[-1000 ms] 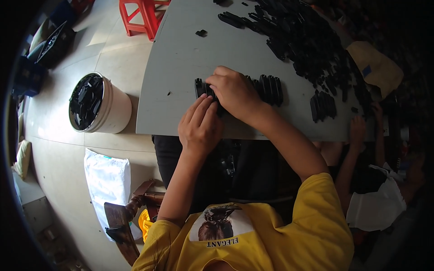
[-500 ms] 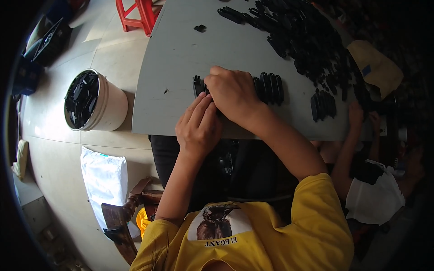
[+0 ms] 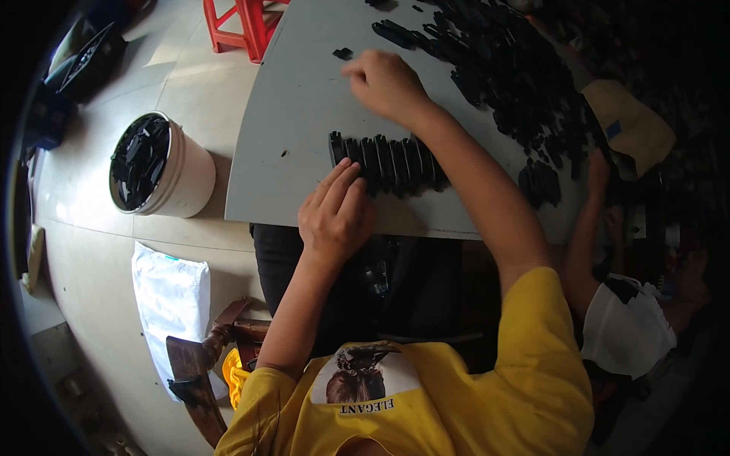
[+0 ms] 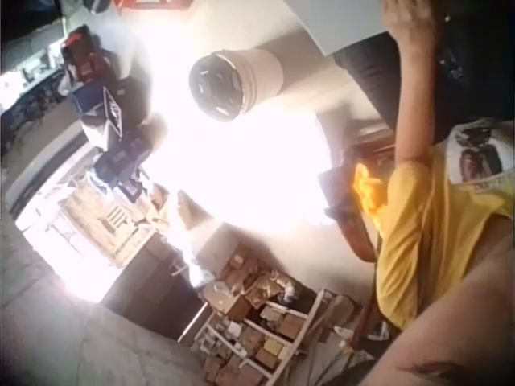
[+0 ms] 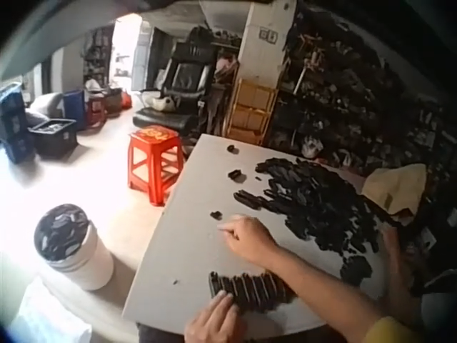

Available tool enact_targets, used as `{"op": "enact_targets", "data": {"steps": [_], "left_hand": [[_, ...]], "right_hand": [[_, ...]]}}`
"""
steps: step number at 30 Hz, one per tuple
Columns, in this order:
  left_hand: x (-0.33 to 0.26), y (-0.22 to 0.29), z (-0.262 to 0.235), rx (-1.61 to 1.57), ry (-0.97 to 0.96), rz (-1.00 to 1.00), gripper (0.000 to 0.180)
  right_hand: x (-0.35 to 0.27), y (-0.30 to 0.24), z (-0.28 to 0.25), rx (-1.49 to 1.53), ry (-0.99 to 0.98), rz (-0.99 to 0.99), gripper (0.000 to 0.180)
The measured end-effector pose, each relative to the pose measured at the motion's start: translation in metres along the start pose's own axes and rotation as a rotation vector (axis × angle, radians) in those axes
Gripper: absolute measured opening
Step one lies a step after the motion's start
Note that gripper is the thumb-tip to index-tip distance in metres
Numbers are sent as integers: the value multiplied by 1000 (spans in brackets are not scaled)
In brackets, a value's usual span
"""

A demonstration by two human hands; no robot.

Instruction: Assembling and organizing small black plastic components on a white table.

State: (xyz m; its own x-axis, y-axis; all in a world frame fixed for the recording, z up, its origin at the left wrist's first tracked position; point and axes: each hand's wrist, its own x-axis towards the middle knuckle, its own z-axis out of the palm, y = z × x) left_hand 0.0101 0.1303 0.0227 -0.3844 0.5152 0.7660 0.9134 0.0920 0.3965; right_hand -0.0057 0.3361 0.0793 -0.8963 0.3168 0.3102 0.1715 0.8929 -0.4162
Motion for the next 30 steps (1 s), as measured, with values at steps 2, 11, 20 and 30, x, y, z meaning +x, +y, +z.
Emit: {"op": "enact_targets", "data": {"steps": [2,11,20,30], "left_hand": [[-1,-1,3,-12,25,-6,14],[-2,-4,6,-16,73,17,15],[-1,-6,4,-13,174,3,13],[-2,-4,7,-13,161,-15,13]], "right_hand": [[26,12,24,-66,149,8,20],[22,22,23,-378,59,-7,20],[-53,-44,-17,17,9,-136,13],[-44,-64,-10,-355,-213,-221,9]]}}
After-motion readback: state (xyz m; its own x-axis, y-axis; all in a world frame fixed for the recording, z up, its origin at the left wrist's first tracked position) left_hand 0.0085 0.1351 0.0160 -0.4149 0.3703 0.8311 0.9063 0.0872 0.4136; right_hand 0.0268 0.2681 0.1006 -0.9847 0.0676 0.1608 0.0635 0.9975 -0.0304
